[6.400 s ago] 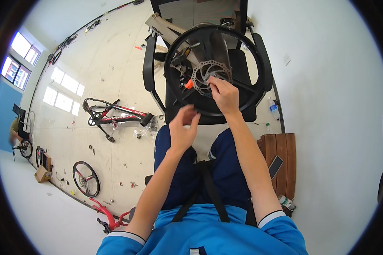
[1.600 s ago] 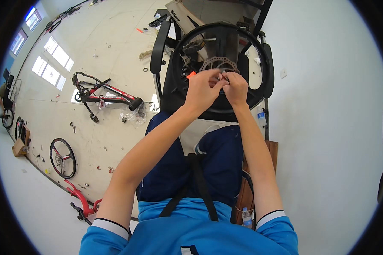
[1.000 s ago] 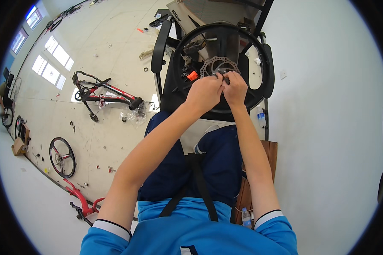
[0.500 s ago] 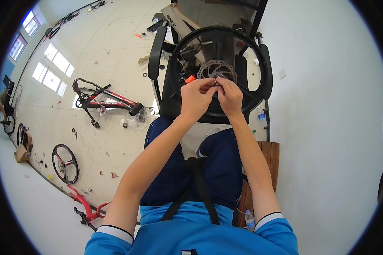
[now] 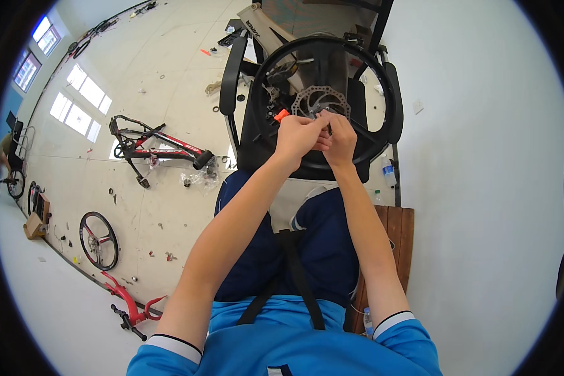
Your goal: The person assembles a bicycle hub by inserting small metal components into the hub body and tightening them with an Allen key. The person repeatedly inserts and secures parts into the hub while seated in a workshop.
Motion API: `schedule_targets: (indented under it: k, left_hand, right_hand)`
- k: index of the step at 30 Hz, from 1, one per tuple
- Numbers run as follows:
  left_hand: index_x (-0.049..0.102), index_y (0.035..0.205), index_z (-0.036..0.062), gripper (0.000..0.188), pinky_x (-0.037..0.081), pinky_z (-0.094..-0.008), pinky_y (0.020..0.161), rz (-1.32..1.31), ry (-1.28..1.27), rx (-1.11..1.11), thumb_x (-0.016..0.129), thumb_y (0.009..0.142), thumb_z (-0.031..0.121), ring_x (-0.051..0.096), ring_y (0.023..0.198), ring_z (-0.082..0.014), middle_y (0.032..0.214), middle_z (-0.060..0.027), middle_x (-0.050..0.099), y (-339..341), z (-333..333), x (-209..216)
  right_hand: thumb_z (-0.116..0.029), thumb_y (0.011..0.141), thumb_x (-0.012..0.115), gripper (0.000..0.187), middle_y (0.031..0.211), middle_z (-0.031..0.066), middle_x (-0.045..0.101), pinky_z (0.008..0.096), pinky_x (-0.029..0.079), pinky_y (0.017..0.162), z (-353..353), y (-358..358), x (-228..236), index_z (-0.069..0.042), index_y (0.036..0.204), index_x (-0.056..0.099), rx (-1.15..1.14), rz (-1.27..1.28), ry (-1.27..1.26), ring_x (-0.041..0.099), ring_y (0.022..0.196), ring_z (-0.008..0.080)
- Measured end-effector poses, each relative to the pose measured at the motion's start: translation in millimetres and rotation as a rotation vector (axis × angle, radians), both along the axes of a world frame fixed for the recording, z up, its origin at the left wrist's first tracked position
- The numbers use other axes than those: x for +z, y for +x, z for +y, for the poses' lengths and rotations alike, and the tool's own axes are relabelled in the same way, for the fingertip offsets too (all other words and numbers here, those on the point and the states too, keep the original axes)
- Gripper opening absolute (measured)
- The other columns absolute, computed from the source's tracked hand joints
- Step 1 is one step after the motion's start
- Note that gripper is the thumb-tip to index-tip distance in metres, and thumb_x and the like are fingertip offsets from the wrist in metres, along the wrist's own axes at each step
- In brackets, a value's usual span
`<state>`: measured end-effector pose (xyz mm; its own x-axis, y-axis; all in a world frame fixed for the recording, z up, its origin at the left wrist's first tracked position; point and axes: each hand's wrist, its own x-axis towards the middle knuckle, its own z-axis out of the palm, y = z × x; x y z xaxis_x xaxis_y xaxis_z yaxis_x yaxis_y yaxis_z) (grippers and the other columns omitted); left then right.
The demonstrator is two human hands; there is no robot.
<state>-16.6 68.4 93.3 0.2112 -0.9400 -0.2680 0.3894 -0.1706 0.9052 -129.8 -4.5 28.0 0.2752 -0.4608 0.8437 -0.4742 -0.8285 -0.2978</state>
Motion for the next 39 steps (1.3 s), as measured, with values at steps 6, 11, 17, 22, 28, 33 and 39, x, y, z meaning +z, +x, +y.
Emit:
schedule_targets:
  k: [6,11,17,22,28,33,39]
  left_hand:
    - [0.063,0.084,-0.0111,0.022,0.053,-0.0339,0.058,-1.222,-0.388,-0.093,0.063,0.081,0.011,0.065,0.063,-0.0296,0.074,-0.0199,0.065,-9.2,-2.1,8.2]
    - [0.067,0.084,-0.0031,0.012,0.057,-0.0348,0.063,-1.8,-0.637,-0.244,0.064,0.073,0.002,0.068,0.071,-0.0306,0.083,-0.0186,0.066,-3.8,-0.2,-1.6]
    - [0.062,0.083,-0.001,0.011,0.055,-0.0311,0.062,-2.094,-0.758,-0.312,0.06,0.076,0.007,0.066,0.074,-0.0234,0.081,-0.0112,0.06,25.5,0.9,12.1]
    - [0.063,0.08,0.0003,0.009,0.055,-0.0292,0.063,-2.203,-0.944,-0.292,0.059,0.076,0.008,0.065,0.073,-0.0204,0.08,-0.0093,0.059,38.6,-3.9,7.6]
    - [0.063,0.081,0.0002,0.01,0.054,-0.0288,0.063,-2.1,-0.859,-0.276,0.058,0.076,0.008,0.064,0.075,-0.02,0.081,-0.0093,0.059,38.2,3.3,-3.3]
    - [0.062,0.087,-0.0001,0.013,0.054,-0.0305,0.067,-1.99,-0.754,-0.246,0.058,0.077,0.006,0.065,0.078,-0.0228,0.084,-0.0108,0.061,25.3,8.8,-13.4]
    - [0.063,0.094,-0.0023,0.017,0.055,-0.0369,0.069,-1.643,-0.561,-0.164,0.056,0.081,0.005,0.067,0.079,-0.0302,0.085,-0.0156,0.064,7.7,9.5,-20.4]
  right_hand:
    - [-0.002,0.075,0.069,0.013,0.085,0.0086,0.067,0.0347,0.053,0.067,-5.0,-8.6,-0.2,-0.005,0.086,0.062,-0.045,-0.057,0.01,0.065,0.078,0.0277]
    - [-0.004,0.078,0.069,0.011,0.084,0.0097,0.066,0.0357,0.052,0.067,0.9,-11.8,7.0,-0.004,0.087,0.062,-0.047,-0.056,0.033,0.064,0.077,0.0287]
    - [-0.009,0.079,0.07,0.014,0.087,0.0105,0.067,0.0372,0.052,0.068,5.8,-9.7,15.2,-0.004,0.09,0.063,-0.047,-0.007,0.117,0.064,0.078,0.0299]
    - [-0.008,0.08,0.068,0.015,0.089,0.0108,0.067,0.0369,0.052,0.07,8.0,-6.0,12.6,-0.004,0.093,0.064,-0.05,0.003,0.112,0.065,0.081,0.03]
    - [-0.007,0.08,0.067,0.014,0.09,0.0112,0.066,0.0367,0.052,0.071,9.5,-2.5,12.2,-0.003,0.093,0.064,-0.03,0.016,0.132,0.065,0.082,0.0305]
    - [-0.007,0.076,0.068,0.015,0.086,0.0134,0.064,0.0363,0.052,0.07,6.7,-3.4,5.4,-0.005,0.091,0.066,-0.04,-0.058,0.246,0.064,0.08,0.0325]
    - [-0.012,0.082,0.071,0.023,0.085,0.0134,0.07,0.0284,0.053,0.068,8.9,2.8,4.4,0.002,0.1,0.068,-0.035,-0.324,0.613,0.07,0.077,0.0197]
